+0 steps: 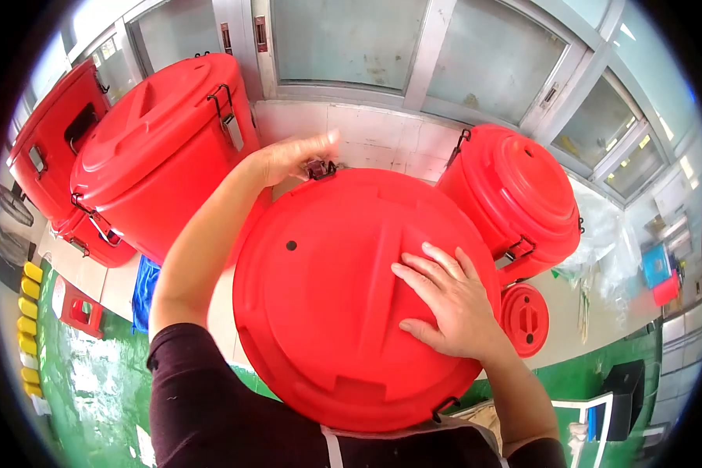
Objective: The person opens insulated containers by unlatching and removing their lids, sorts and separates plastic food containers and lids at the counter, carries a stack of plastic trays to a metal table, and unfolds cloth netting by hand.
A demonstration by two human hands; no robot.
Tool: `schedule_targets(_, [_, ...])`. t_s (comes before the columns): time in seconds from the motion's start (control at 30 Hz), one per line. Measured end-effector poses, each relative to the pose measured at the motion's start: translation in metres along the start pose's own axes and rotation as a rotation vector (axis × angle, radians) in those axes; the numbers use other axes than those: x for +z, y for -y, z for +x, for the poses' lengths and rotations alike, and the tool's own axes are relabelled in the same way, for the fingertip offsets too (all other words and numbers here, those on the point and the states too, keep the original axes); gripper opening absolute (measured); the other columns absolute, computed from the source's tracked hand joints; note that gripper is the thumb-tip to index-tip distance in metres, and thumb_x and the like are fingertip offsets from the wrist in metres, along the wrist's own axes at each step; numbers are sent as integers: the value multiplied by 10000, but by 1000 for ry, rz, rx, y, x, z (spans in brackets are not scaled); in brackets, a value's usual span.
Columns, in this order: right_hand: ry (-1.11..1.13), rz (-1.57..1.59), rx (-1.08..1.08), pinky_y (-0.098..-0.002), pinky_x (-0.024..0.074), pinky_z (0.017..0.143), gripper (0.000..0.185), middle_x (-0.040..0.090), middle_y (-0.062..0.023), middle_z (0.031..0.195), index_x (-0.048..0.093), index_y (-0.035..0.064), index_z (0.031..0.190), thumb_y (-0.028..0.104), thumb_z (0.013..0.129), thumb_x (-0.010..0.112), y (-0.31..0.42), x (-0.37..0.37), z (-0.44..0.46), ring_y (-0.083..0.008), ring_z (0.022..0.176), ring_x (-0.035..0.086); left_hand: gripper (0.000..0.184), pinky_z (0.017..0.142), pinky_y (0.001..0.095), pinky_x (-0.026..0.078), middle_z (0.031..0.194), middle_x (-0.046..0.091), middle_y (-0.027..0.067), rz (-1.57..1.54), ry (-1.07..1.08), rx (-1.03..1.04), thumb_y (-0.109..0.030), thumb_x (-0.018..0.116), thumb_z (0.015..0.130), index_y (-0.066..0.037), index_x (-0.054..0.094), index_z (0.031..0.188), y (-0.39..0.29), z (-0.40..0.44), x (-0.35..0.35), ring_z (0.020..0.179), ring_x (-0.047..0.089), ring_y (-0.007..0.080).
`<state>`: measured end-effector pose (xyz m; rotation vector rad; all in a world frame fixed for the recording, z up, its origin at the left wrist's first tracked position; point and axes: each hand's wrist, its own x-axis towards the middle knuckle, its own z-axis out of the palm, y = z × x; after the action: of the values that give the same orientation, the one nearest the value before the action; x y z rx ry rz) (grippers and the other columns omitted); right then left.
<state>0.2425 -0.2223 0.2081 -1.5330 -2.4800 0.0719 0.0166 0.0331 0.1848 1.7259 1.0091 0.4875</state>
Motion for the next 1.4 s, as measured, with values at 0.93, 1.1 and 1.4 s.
schedule_targets(0.93, [-723, 1497, 526, -350, 293, 1029, 580, 386, -124, 1344, 266, 3, 1362, 291, 916, 496, -8, 73, -114, -213, 1234, 375, 710, 853, 348, 497, 1142, 550, 187, -599, -790, 150, -122, 660, 773, 54, 273, 1342, -56, -231, 95, 994, 589, 260])
schedule_targets(1.1, [-832, 1441, 618, -379, 316, 1020, 422, 474, -126, 1257, 389, 6, 1277, 243, 931, 443, -4, 82, -157, -220, 1230, 404, 395, 820, 353, 529, 1081, 596, 172, -684, -526, 173, -89, 574, 829, 45, 472, 1186, -61, -231, 82, 936, 622, 242])
schedule_targets(1.4, [-66, 2034, 509, -306, 472, 808, 437, 575, -145, 1028, 389, -20, 1248, 61, 843, 530, 32, 128, -197, -211, 926, 604, 374, 902, 460, 487, 1171, 556, 204, -1040, -502, 23, -116, 521, 884, 47, 464, 1215, 50, -236, 74, 1055, 566, 320])
